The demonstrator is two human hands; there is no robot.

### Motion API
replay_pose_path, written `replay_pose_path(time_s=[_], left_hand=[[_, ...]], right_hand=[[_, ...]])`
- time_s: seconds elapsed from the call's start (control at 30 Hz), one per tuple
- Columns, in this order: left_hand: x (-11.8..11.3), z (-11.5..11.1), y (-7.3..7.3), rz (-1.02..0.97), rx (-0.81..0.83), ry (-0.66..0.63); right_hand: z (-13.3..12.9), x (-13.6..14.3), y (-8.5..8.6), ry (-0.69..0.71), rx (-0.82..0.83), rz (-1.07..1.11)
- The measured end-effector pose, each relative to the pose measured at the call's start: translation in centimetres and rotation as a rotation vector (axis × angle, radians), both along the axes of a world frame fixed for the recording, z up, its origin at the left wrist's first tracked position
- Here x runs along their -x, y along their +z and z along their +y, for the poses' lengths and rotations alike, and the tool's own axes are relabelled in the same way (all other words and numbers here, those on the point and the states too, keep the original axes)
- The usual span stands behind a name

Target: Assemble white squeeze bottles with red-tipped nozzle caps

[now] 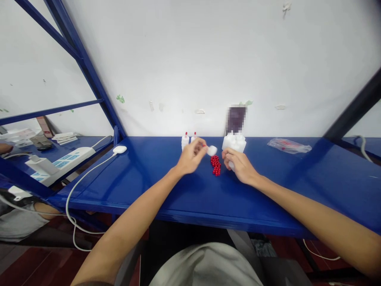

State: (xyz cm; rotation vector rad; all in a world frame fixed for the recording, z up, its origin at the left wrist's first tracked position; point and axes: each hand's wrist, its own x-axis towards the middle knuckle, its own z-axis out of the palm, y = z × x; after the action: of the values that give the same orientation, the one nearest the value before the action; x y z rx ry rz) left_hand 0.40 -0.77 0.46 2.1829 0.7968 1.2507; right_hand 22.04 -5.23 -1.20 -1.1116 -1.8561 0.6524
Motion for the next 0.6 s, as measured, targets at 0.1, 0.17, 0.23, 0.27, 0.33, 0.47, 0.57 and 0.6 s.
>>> replay_pose_path(time_s=[0.1,0.17,0.23,0.27,0.33,0.47,0.57,0.6], left_hand=[[3.6,1.9,0.9,0.068,-0.157,0.241],[5.6,2.7,1.3,0.191,-0.205,0.341],[6.7,3.1,1.4,0.31,-0.212,0.367],[6.9,3.3,1.3,0.368,-0.207,0.364],[6.8,3.4,1.0,0.484,-0.181,0.356],[6.5,3.5,0.6,0.618,-0.114,0.366],[6.0,2.8,0.8,0.573,-0.164,0.443],[5.6,2.4,1.0,0.541,-0.21,0.458]], right_hand=[[0.1,-0.4,0.2,-0.004,0.017,-0.04],[0.0,-0.5,0.2,-0.002,0.02,-0.075],[0.0,-0.5,0.1,-0.022,0.03,-0.077],[0.0,-0.5,0.0,-0.034,0.039,-0.074],[0.1,-0.6,-0.2,-0.051,0.063,-0.076],[0.3,-0.8,-0.6,-0.053,0.094,-0.112],[0.3,-0.8,-0.6,-0.053,0.058,-0.113],[0.3,-0.8,-0.5,-0.059,0.046,-0.107]])
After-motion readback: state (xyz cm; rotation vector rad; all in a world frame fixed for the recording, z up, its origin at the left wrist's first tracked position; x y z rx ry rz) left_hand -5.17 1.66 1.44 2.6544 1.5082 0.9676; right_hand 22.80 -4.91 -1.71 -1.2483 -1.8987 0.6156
